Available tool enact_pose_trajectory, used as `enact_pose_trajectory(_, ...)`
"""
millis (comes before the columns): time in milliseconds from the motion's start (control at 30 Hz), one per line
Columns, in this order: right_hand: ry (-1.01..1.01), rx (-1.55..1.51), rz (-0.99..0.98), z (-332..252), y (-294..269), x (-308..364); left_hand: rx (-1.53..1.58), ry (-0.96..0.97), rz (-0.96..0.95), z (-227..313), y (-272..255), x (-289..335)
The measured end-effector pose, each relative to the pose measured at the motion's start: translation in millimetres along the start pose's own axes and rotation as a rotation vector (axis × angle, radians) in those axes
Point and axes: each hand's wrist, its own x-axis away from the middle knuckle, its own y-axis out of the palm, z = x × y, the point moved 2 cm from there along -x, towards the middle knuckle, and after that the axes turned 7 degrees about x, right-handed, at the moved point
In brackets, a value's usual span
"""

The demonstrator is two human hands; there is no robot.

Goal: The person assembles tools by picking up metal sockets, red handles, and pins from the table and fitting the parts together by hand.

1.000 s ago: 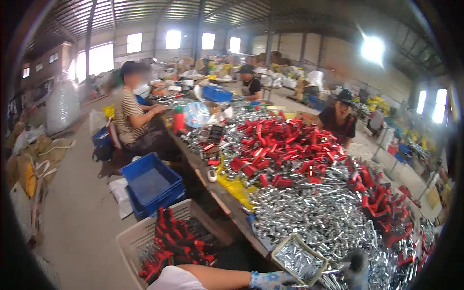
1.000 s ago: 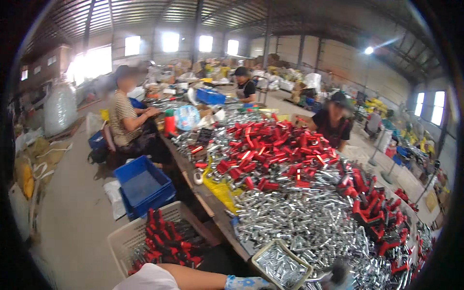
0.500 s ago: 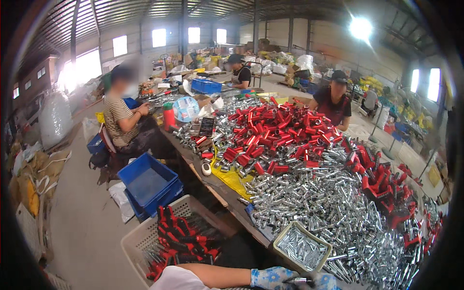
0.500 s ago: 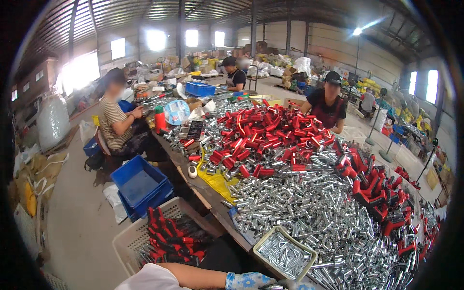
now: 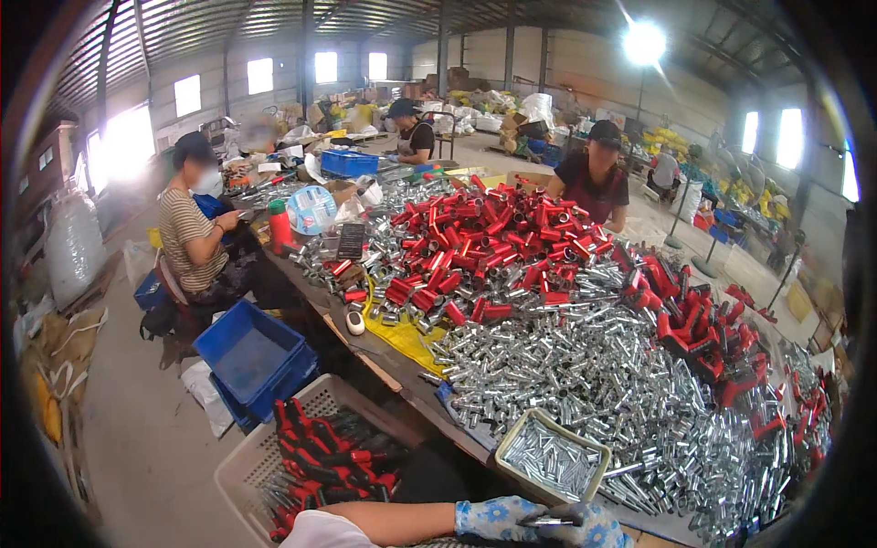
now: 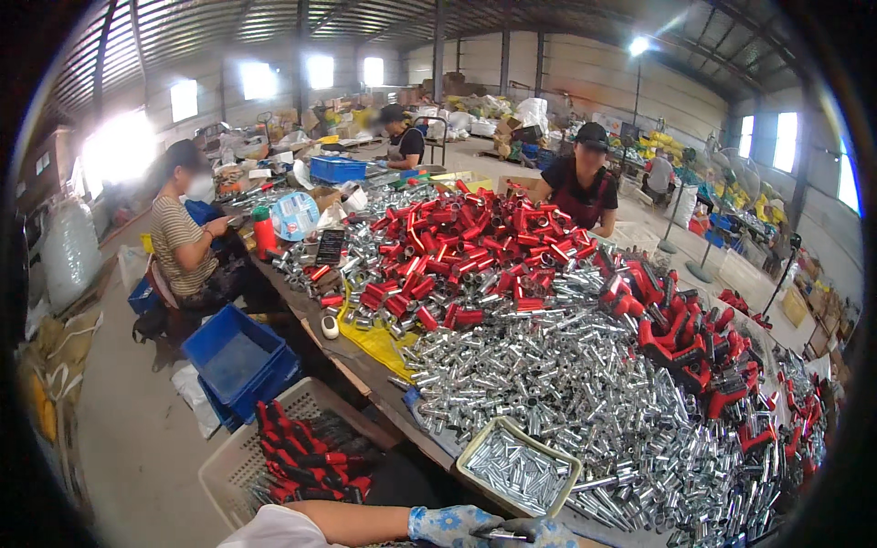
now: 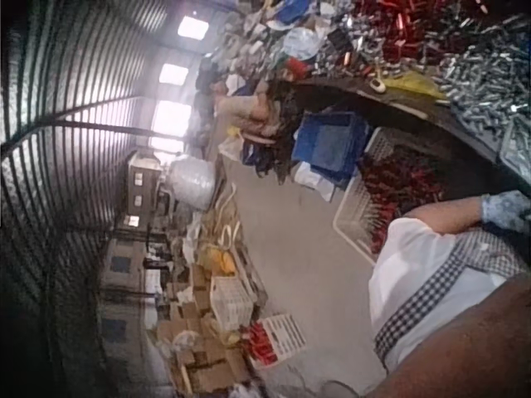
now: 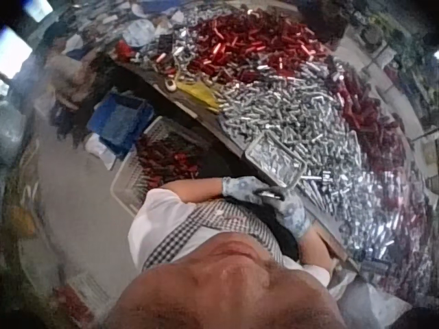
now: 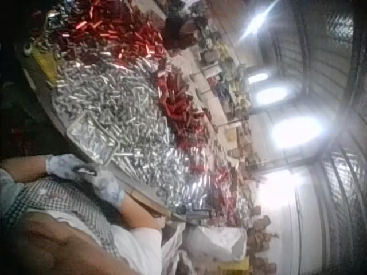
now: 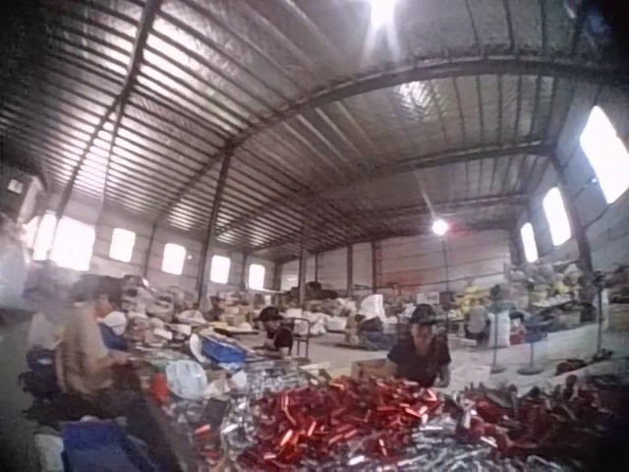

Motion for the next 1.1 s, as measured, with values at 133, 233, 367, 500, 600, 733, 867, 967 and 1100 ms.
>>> enact_pose_trajectory(133,0.191,-0.066,-0.023,10,7,4,-0.004,0.022,0.05,5,0,1)
enact_pose_trajectory(233,0.299,-0.122,-0.062,11,-2,-5,-0.075,-0.02,0.079,4,2,-1)
enact_pose_trajectory(367,0.407,0.018,-0.108,13,5,4,-0.128,-0.055,0.082,-7,5,-4)
enact_pose_trajectory(500,0.425,0.104,-0.113,12,-1,6,-0.109,-0.072,0.071,2,7,-6)
enact_pose_trajectory(600,0.164,0.069,0.165,2,-17,0,-0.065,-0.099,0.124,16,1,-1)
enact_pose_trajectory(733,0.433,-0.039,-0.315,29,-1,20,-0.063,-0.041,0.086,6,7,-2)
enact_pose_trajectory(867,0.427,0.024,-0.028,26,-18,11,-0.068,-0.077,0.068,3,7,-3)
enact_pose_trajectory(967,-0.042,0.164,0.174,15,-11,2,-0.169,-0.161,0.067,8,0,-6)
enact_pose_trajectory(1100,0.52,0.039,-0.028,30,-13,19,-0.17,-0.165,-0.01,13,6,-8)
